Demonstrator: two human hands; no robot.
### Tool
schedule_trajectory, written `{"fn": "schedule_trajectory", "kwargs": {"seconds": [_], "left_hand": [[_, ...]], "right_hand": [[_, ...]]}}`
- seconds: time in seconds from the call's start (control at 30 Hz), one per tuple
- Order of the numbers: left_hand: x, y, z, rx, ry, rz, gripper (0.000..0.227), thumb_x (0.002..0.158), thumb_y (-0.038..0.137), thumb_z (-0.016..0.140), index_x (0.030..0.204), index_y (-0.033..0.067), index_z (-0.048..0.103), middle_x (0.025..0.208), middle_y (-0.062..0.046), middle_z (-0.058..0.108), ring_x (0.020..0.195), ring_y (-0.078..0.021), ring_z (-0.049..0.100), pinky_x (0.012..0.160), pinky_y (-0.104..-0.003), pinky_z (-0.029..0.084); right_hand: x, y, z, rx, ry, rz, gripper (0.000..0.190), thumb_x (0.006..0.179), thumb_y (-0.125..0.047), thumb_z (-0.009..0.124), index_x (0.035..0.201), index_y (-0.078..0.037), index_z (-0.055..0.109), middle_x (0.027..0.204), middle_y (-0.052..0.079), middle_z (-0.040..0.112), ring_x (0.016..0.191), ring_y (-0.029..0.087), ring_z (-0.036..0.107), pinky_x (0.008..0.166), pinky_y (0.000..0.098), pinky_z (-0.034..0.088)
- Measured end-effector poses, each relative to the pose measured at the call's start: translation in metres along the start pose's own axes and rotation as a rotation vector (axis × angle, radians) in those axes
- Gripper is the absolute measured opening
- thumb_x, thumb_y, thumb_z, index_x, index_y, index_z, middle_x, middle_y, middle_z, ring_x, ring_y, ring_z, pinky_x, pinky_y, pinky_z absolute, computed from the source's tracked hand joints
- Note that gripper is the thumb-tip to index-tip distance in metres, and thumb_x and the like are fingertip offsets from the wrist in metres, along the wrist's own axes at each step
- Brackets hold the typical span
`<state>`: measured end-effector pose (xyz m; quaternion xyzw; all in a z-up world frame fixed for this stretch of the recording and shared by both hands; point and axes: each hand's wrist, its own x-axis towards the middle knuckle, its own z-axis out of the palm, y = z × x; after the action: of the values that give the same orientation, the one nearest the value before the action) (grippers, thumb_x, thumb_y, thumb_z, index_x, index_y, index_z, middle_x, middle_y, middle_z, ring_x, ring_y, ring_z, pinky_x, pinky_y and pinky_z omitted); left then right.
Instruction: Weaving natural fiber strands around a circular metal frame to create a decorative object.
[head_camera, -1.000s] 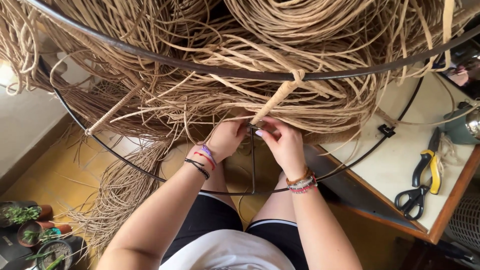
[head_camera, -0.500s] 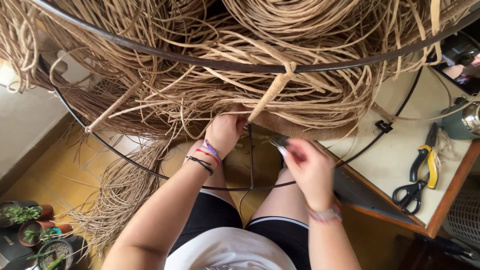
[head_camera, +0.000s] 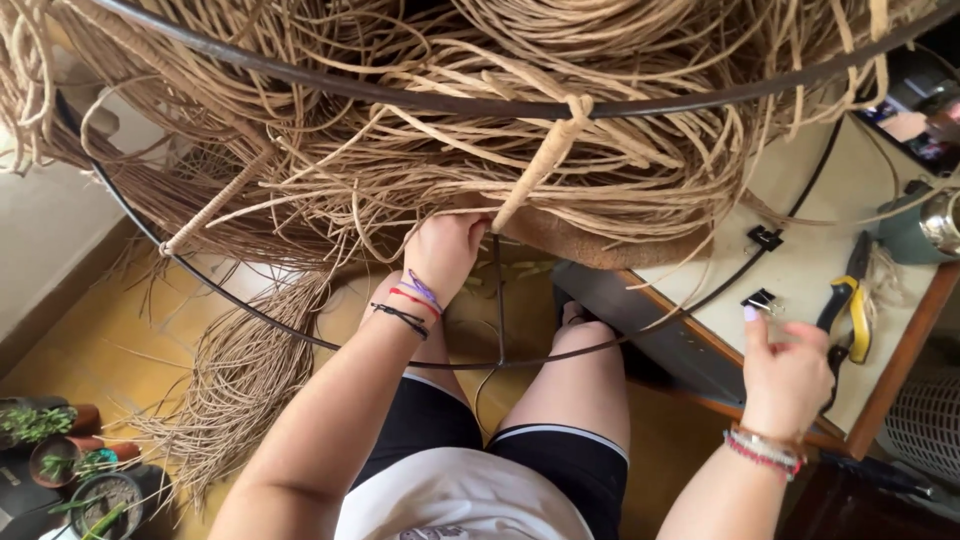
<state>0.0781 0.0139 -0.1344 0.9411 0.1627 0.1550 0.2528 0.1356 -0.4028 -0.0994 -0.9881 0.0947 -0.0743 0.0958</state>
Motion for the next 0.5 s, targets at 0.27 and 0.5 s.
{"fn": "schedule_trajectory", "kwargs": {"seconds": [0.27, 0.5], "left_hand": [[-0.006, 0.007, -0.018, -0.033, -0.031, -0.032, 0.019, 0.091, 0.026, 0.064, 0.093, 0.0137, 0.079, 0.073, -0.010, 0.072, 0.053, -0.0342, 0.064, 0.047, -0.043, 0.052], [-0.040, 0.041, -0.107, 0.111, -0.271, -0.075, 0.013, 0.093, 0.036, 0.060, 0.095, 0.0287, 0.071, 0.073, 0.001, 0.072, 0.075, -0.0250, 0.075, 0.065, -0.043, 0.061]], "right_hand": [[-0.091, -0.152, -0.049, 0.495, -0.248, -0.383, 0.014, 0.091, -0.016, 0.073, 0.104, -0.010, 0.074, 0.074, 0.001, 0.068, 0.053, 0.014, 0.053, 0.050, 0.0289, 0.043], [-0.096, -0.218, 0.029, 1.162, -1.038, -0.260, 0.024, 0.099, -0.011, 0.055, 0.111, 0.001, 0.071, 0.070, 0.012, 0.070, 0.042, 0.012, 0.051, 0.044, 0.0239, 0.044]]}}
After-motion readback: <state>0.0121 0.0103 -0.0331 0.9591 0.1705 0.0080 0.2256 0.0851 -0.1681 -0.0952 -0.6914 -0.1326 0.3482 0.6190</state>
